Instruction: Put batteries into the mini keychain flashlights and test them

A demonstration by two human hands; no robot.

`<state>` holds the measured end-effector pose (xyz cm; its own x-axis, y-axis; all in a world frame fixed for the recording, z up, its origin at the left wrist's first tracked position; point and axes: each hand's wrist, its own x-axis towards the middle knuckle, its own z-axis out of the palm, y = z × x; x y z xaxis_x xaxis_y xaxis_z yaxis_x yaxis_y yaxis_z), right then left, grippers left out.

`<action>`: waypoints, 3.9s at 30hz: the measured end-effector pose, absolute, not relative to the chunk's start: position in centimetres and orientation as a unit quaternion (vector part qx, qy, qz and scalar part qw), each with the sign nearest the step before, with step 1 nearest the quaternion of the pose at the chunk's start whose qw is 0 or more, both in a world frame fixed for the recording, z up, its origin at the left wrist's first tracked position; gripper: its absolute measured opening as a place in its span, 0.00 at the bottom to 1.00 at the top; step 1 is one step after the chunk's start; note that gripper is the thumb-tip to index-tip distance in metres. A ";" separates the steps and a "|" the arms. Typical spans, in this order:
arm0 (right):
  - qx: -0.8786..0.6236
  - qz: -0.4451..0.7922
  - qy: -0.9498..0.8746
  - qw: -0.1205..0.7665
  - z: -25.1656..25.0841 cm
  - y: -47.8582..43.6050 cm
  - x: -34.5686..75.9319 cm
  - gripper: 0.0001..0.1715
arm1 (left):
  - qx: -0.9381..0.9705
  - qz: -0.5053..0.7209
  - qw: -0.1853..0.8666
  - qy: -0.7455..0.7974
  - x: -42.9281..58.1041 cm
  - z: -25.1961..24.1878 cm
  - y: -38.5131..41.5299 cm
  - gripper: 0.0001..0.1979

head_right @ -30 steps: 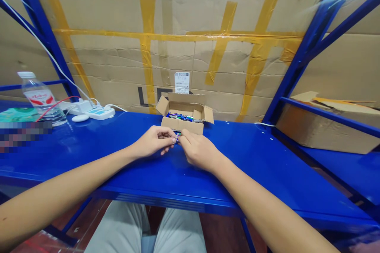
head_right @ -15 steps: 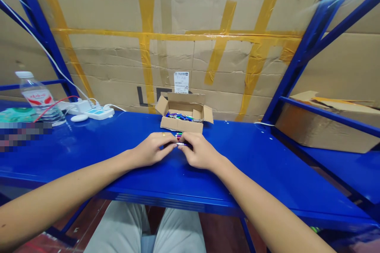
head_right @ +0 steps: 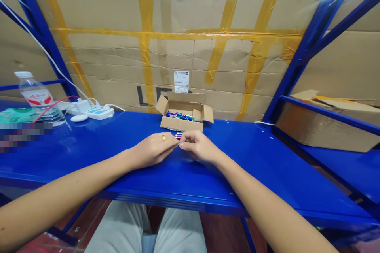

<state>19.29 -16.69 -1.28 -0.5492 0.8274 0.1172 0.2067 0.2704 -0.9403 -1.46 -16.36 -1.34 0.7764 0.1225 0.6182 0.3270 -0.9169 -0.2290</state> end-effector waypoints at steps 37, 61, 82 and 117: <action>-0.375 0.360 -0.775 0.360 -0.6 -17.4 19.0 0.12 | -0.918 -0.361 0.107 -0.126 -1.5 -1.9 -15.5 0.08; -0.361 0.728 -0.535 0.232 -0.8 -16.4 19.7 0.13 | -0.924 -0.303 0.221 -0.078 -1.2 -1.2 -16.5 0.11; -0.302 0.067 -0.849 0.428 -1.4 -17.0 19.2 0.04 | -0.859 -0.417 -0.119 -0.271 -0.8 -1.9 -15.6 0.07; -0.399 0.391 -0.720 0.412 -0.3 -16.1 19.4 0.21 | -0.873 -0.412 -0.038 -0.260 -0.6 -2.1 -15.0 0.05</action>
<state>19.39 -16.12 -0.29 -0.3422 0.8967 0.2808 0.2521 0.3755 -0.8919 -0.60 -15.01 -2.13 0.5256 0.4852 0.6988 0.4222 -0.8619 0.2808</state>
